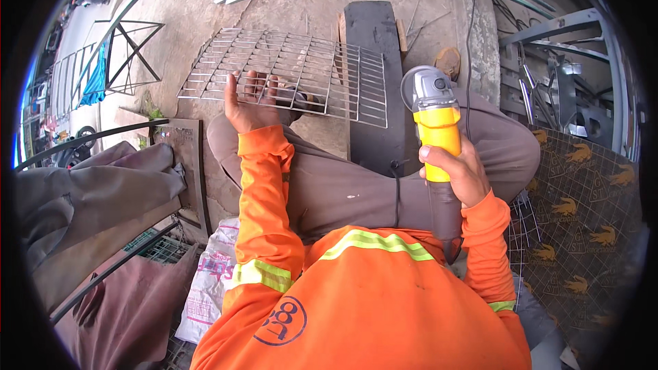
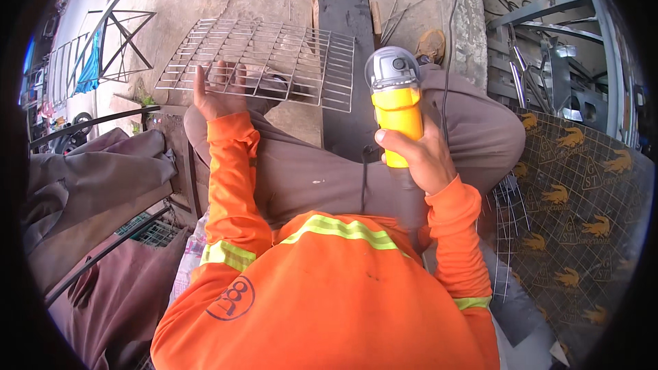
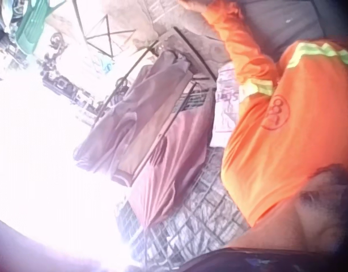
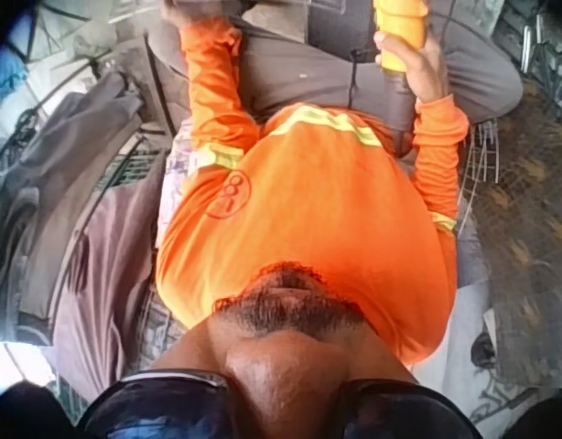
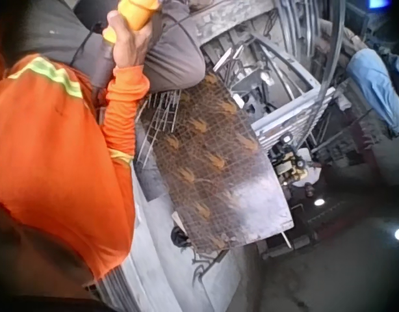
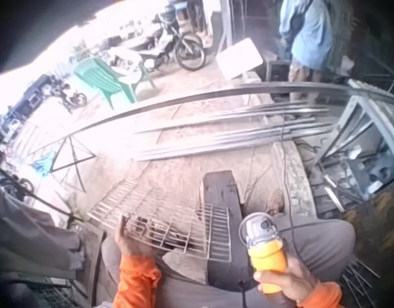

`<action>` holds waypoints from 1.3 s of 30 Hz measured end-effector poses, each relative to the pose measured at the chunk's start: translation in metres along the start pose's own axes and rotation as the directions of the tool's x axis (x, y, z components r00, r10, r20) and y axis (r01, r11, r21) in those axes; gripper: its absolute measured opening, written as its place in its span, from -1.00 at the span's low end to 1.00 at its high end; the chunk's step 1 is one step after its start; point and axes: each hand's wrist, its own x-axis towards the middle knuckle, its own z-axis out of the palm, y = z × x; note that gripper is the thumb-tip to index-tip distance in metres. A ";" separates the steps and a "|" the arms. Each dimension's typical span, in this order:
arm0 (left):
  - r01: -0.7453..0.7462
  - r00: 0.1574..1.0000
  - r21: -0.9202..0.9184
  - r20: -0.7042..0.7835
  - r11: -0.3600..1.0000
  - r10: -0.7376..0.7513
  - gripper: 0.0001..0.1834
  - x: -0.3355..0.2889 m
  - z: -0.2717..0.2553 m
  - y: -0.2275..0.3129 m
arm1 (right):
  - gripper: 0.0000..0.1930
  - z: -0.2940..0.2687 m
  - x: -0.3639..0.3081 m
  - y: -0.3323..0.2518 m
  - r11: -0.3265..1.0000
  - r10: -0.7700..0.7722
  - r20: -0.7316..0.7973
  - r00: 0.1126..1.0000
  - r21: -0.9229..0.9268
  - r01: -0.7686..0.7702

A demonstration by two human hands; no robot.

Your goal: Smoothing or cutting the edges of a rectangular metal grate using a handheld angle grinder.

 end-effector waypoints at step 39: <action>-0.172 0.982 0.066 0.085 0.983 0.167 -0.56 0.014 0.012 -0.017 | -0.57 0.057 0.093 0.007 0.946 0.288 0.099 0.952 0.122 -0.299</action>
